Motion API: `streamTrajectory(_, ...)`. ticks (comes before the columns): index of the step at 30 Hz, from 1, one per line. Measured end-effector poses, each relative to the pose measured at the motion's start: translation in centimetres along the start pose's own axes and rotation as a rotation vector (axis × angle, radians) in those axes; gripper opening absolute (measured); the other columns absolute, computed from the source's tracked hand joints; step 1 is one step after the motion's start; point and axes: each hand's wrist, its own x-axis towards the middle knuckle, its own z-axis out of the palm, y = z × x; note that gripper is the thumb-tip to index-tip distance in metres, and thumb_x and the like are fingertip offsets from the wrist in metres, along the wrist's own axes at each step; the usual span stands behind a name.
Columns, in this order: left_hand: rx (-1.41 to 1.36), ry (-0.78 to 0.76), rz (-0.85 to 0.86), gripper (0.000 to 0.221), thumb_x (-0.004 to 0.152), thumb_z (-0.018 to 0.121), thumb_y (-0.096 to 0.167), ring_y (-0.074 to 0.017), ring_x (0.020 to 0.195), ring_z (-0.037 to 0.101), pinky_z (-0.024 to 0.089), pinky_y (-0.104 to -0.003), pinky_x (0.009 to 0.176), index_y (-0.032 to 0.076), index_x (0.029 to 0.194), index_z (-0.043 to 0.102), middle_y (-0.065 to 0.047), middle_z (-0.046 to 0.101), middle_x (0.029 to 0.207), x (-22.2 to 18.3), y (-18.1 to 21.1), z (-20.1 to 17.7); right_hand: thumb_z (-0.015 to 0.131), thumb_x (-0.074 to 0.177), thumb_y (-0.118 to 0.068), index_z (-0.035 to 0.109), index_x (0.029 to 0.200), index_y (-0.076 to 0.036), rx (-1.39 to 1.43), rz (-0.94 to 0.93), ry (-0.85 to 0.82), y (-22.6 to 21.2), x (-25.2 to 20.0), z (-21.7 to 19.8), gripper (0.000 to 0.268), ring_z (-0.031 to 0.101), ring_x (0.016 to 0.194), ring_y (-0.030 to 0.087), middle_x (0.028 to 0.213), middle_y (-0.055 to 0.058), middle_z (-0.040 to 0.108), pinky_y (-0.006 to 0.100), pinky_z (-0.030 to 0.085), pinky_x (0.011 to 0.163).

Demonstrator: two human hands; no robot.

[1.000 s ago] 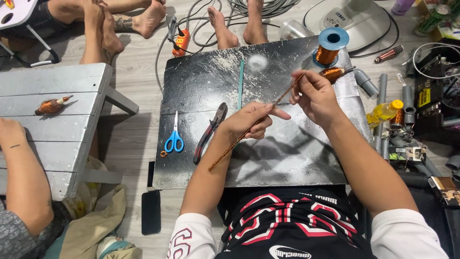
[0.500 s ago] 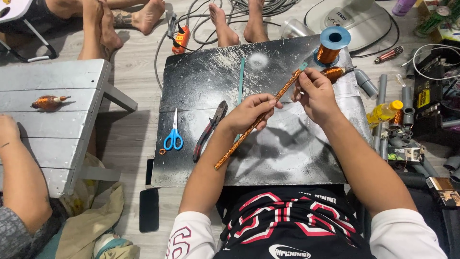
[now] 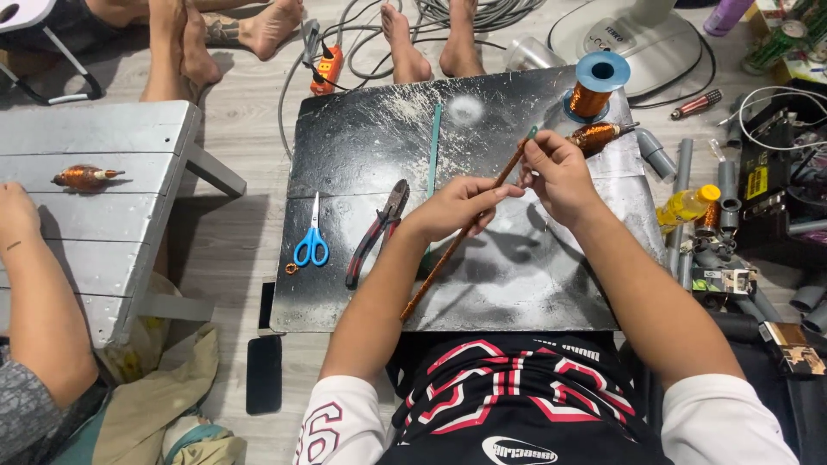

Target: Winding copper wire onto a motor armature using pliers and scissors.

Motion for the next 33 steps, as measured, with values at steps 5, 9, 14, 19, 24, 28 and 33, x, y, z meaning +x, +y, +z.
streamTrajectory(5,0.028,0.036,-0.028,0.04,0.119,0.059,0.025,-0.0162,0.041,0.061,0.047,-0.024,0.039,-0.005,0.143,0.072,-0.01,0.058,0.055,0.2,-0.6,-0.6,0.07,0.119,-0.019,0.068,0.119,-0.004,-0.02,-0.022,-0.004,-0.3,0.1,0.1,0.015,0.062,0.061,0.017,0.086,0.008,0.059,0.034,0.063,0.061)
streamTrajectory(9,0.001,0.024,-0.007,0.051,0.114,0.072,0.021,-0.0172,0.037,0.054,0.047,-0.028,0.035,0.003,0.161,0.059,-0.009,0.052,0.053,0.6,-1.4,-1.1,0.068,0.12,-0.019,0.068,0.128,-0.001,-0.059,-0.062,-0.036,-1.9,-0.9,1.5,0.02,0.057,0.061,0.01,0.085,0.002,0.052,0.032,0.062,0.062)
streamTrajectory(14,-0.033,0.007,-0.029,0.054,0.117,0.066,0.021,-0.0168,0.032,0.048,0.039,-0.026,0.033,0.006,0.166,0.052,-0.006,0.048,0.051,0.0,-0.2,-0.4,0.065,0.121,-0.021,0.07,0.136,0.002,-0.147,-0.094,-0.054,-3.2,-1.8,2.6,0.028,0.057,0.064,0.007,0.081,0.001,0.049,0.026,0.058,0.062)
streamTrajectory(19,-0.043,-0.047,-0.081,0.049,0.119,0.049,0.013,-0.0194,0.034,0.051,0.041,-0.028,0.035,0.005,0.167,0.053,-0.005,0.046,0.052,-0.1,0.9,0.3,0.068,0.121,-0.023,0.075,0.123,0.001,-0.275,-0.171,-0.027,-2.0,-0.9,1.4,0.025,0.056,0.056,0.009,0.07,0.003,0.05,0.026,0.057,0.057)
streamTrajectory(24,-0.182,-0.031,-0.066,0.047,0.121,0.053,0.02,-0.0228,0.051,0.058,0.047,-0.032,0.05,0.01,0.166,0.056,-0.007,0.047,0.069,1.7,-3.5,-0.4,0.069,0.121,-0.027,0.076,0.118,0.0,-0.249,-0.183,-0.037,-1.7,-0.7,1.0,0.028,0.06,0.053,0.01,0.061,-0.001,0.044,0.032,0.064,0.061)
streamTrajectory(28,-0.158,0.06,0.0,0.043,0.124,0.05,0.023,-0.0113,0.065,0.053,0.05,-0.027,0.061,0.0,0.159,0.06,-0.002,0.047,0.079,0.4,-1.5,1.1,0.064,0.123,-0.028,0.073,0.121,-0.002,-0.191,-0.173,-0.02,-1.8,-0.8,1.5,0.027,0.068,0.057,0.013,0.057,-0.001,0.04,0.028,0.065,0.064)
streamTrajectory(33,-0.059,0.166,0.074,0.038,0.126,0.053,0.027,-0.0108,0.051,0.046,0.043,-0.027,0.045,0.002,0.152,0.067,-0.004,0.045,0.064,0.7,-1.6,1.2,0.062,0.125,-0.031,0.073,0.127,-0.003,-0.199,-0.148,-0.012,-2.1,-1.0,2.5,0.03,0.063,0.058,0.012,0.06,0.002,0.043,0.028,0.06,0.063)
